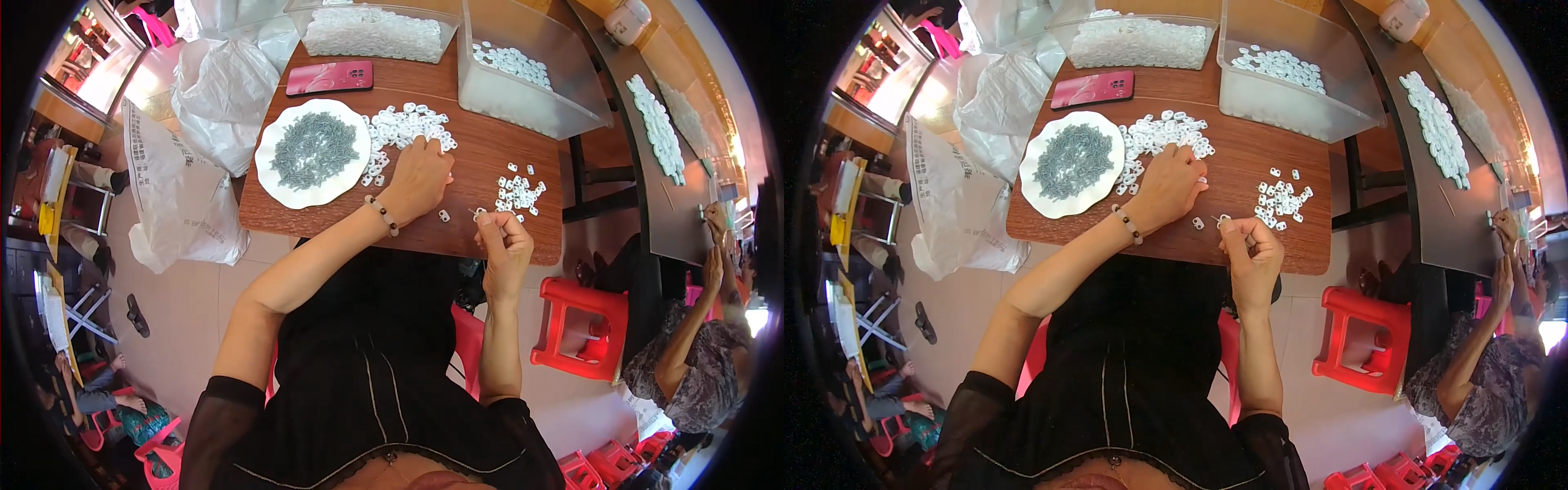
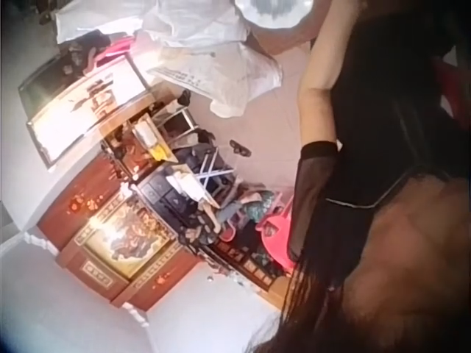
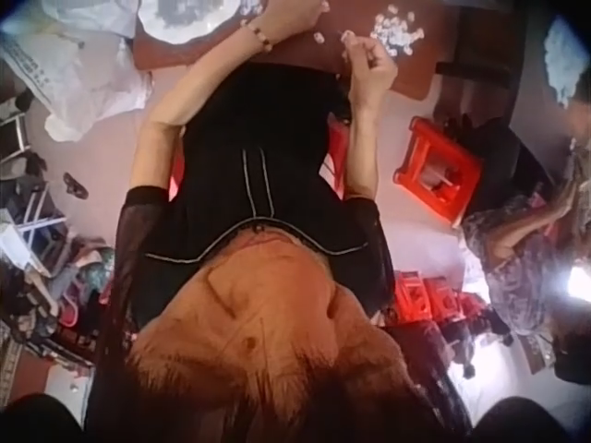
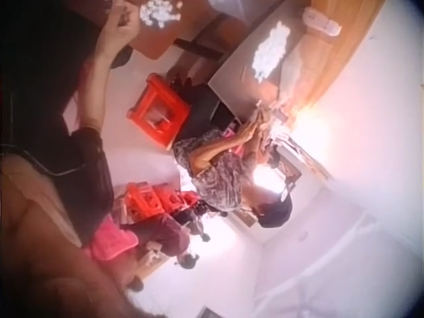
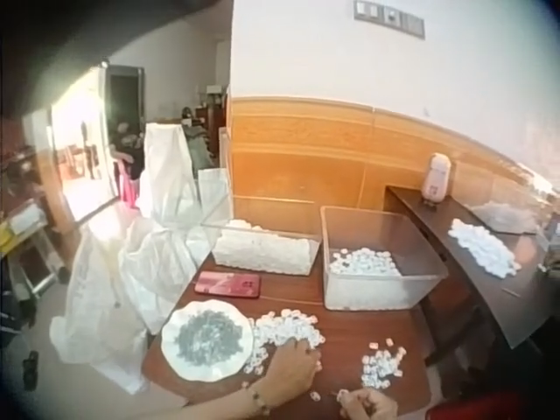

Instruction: Assembling small plastic components by inserting tiny grey pieces into white circular parts on a work table.

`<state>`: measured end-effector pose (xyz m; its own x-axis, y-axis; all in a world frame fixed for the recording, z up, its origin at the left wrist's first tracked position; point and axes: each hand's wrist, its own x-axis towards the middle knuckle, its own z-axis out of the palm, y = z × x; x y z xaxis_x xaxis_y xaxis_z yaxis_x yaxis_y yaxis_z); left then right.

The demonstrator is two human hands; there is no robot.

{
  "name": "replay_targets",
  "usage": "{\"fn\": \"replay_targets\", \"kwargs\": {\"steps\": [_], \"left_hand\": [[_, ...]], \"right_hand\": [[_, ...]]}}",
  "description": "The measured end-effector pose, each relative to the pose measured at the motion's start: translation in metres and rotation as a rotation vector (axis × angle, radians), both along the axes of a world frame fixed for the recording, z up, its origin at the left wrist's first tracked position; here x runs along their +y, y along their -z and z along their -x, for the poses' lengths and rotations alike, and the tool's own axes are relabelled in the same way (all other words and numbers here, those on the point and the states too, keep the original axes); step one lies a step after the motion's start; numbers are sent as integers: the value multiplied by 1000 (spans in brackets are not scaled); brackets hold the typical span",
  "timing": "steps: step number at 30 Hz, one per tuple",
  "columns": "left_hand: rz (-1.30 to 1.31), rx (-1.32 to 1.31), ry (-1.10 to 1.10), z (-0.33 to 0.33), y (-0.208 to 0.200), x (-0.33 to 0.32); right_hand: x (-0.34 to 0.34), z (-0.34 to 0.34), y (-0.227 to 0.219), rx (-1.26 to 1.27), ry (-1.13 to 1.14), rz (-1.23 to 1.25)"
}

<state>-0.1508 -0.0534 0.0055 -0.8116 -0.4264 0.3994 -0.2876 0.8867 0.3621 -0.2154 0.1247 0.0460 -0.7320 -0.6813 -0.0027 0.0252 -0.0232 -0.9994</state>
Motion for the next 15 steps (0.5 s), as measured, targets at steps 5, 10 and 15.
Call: {"fn": "replay_targets", "kwargs": {"steps": [5, 10, 15], "left_hand": [[-143, 203, 27, -15, 0, 1], [-1064, 235, -37, -55, -22, 8], [-1688, 332, -84, -83, -30, 26]], "right_hand": [[0, 3, 2, 4, -4, 9], [-7, 0, 2, -23, -38, 8], [-17, -11, 0, -7, -95, 11]]}}
